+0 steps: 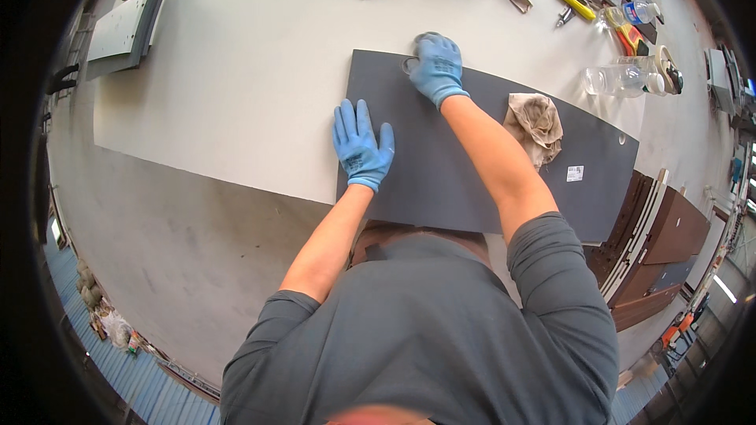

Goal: The person applies a substance from a syringe to the edge of a brown panel, then wipes the surface with a cloth. They flip the panel and wipe the other side, then place it on a stack. They pick up a dark grey panel, wipe it with a wet cloth, and place it on the stack.

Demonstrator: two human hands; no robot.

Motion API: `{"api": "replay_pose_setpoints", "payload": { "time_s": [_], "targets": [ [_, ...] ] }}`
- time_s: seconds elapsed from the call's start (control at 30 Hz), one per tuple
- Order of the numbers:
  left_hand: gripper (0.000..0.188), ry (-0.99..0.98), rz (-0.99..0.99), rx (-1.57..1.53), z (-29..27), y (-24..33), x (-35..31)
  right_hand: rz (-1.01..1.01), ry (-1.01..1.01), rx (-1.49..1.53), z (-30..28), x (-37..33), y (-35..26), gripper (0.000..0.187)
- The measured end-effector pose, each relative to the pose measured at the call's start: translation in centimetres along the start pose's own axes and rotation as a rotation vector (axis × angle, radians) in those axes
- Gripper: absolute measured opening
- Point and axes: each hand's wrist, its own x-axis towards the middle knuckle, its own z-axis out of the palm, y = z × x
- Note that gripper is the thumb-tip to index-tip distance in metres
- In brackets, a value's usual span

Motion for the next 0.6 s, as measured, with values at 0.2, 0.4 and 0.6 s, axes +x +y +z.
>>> {"api": "replay_pose_setpoints", "payload": {
  "time_s": [0.2, 0.4, 0.6],
  "targets": [
    [0.072, -0.031, 0.008, 0.029, 0.0, -0.1, -0.2, 0.091, 0.023, -0.072, 1.3, -0.4, 0.5, 0.036],
    [0.074, -0.063, -0.032, -0.041, -0.2, 0.1, -0.1, -0.070, 0.004, 0.065, 1.0, -0.1, 2.0, 0.042],
    [0.074, -0.097, -0.048, -0.013, -0.2, 0.2, -0.4, 0.070, -0.149, 0.069, 0.9, -0.7, 2.5, 0.043]
  ]
}}
